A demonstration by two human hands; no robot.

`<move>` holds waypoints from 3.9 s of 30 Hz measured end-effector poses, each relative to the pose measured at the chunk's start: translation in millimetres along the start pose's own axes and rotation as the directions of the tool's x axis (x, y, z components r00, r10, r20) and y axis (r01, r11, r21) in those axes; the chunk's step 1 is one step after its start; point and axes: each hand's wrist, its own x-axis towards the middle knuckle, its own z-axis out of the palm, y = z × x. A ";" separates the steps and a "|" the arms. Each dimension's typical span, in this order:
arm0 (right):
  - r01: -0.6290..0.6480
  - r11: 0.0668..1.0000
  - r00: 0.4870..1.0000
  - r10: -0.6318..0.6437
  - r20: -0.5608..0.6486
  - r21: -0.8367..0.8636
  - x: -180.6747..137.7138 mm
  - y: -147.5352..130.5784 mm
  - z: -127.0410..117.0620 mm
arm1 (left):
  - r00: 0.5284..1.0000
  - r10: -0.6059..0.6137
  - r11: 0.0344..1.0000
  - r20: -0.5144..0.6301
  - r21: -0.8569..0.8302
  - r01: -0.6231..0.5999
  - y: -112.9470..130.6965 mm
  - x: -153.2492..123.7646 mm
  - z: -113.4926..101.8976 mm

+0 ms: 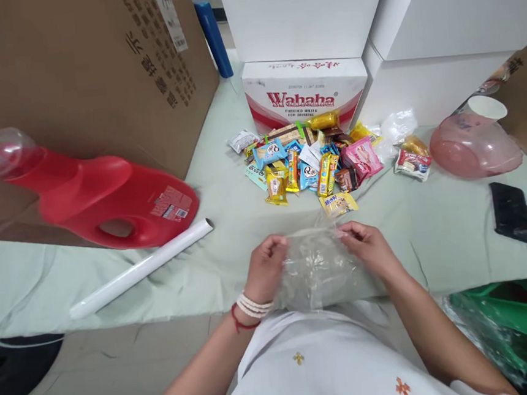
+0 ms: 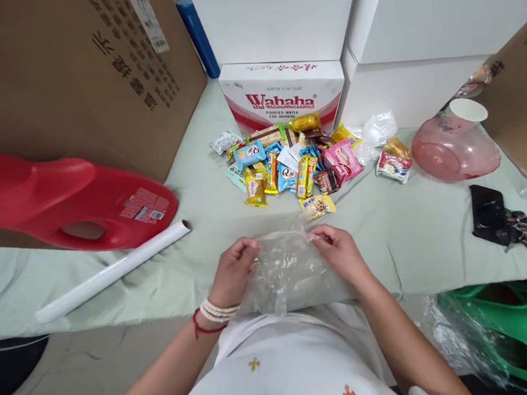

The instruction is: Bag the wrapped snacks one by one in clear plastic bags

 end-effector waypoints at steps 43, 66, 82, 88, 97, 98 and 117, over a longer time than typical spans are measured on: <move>0.233 0.371 0.972 -0.122 0.202 -0.899 70.9 -11.0 -34.0 | 0.764 0.428 0.110 0.484 0.811 -0.575 -44.5 8.5 -36.3; 0.018 0.724 0.937 -0.253 -0.241 -0.690 65.7 -51.5 -86.8 | 0.812 0.365 0.239 0.456 0.797 -0.555 -41.1 9.6 -25.9; 0.076 0.406 0.995 -0.089 0.044 -0.911 36.6 -34.3 -56.9 | 0.780 0.375 0.192 0.502 0.781 -0.595 -43.7 22.8 -46.1; 0.391 0.341 0.917 -0.064 0.393 -0.855 2.8 -72.0 0.8 | 0.819 0.380 0.253 0.430 0.804 -0.539 -35.3 32.6 -48.3; 0.427 0.265 0.889 0.048 0.455 -0.864 13.4 -59.1 65.7 | 0.714 0.617 0.265 0.333 0.766 -0.586 -30.3 5.8 -62.5; 0.434 0.298 0.886 0.030 0.463 -0.850 10.8 -59.2 59.9 | 0.676 0.646 0.262 0.354 0.729 -0.633 -29.8 -1.1 -67.0; 0.551 0.740 0.781 -0.293 0.552 -0.386 -48.6 11.6 -55.2 | 0.714 0.330 0.658 0.618 0.391 -0.643 -11.8 -4.1 -107.5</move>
